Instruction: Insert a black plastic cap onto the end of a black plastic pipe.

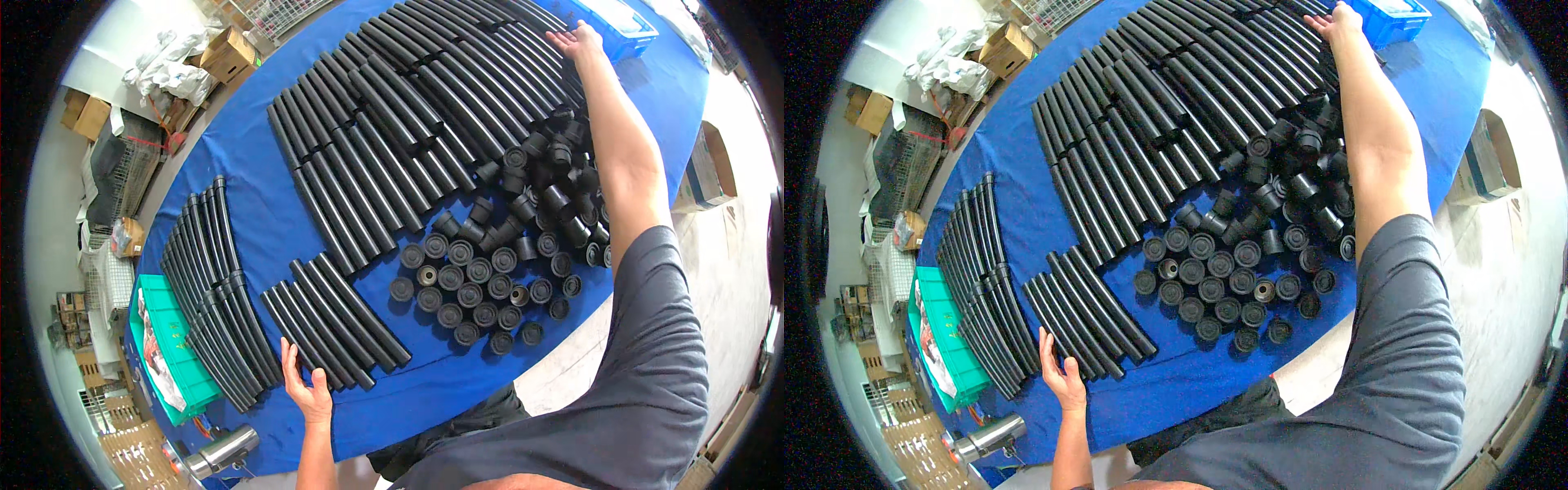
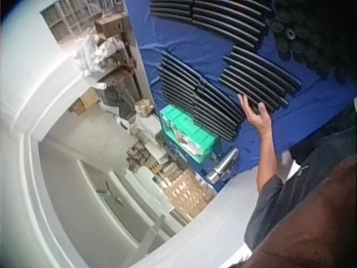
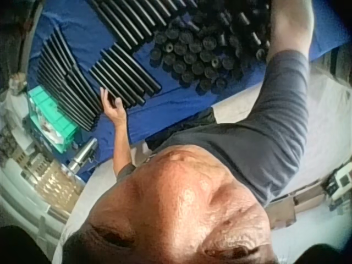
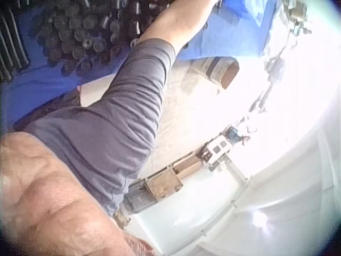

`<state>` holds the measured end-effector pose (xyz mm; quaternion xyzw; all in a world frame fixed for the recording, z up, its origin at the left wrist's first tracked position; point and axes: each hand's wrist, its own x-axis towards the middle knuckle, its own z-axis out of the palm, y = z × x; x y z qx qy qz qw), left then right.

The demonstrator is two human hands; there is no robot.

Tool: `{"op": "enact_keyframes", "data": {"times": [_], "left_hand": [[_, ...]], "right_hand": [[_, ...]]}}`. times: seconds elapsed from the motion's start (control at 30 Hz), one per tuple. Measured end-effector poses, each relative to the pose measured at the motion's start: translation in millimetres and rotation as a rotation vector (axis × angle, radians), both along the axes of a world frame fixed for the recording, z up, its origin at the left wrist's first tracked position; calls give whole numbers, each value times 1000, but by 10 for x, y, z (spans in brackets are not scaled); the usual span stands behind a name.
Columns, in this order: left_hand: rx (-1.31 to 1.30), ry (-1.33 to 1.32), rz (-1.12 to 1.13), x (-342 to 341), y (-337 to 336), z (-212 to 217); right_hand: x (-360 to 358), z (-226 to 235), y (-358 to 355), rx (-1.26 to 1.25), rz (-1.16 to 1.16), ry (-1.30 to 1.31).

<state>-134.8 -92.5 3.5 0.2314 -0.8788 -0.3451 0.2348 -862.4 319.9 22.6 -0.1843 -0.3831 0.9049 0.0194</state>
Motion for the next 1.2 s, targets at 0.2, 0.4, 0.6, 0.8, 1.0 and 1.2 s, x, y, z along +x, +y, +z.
{"op": "enact_keyframes", "data": {"times": [0.2,0.4,0.6,0.8,1.0,1.2], "left_hand": [[17,-13,7,0,22,21],[-50,-41,-18,-5,8,33],[-85,-68,-14,4,-1,33],[-65,-68,13,-3,-2,36],[-67,-74,20,0,-6,51],[-88,-74,6,16,-30,59]], "right_hand": [[-68,-29,93,-56,106,-11],[-274,-135,162,-151,161,0],[-385,-170,170,-196,208,6],[-237,-49,-4,-215,115,34],[32,87,-222,-162,207,118],[132,135,-309,-123,39,53]]}}
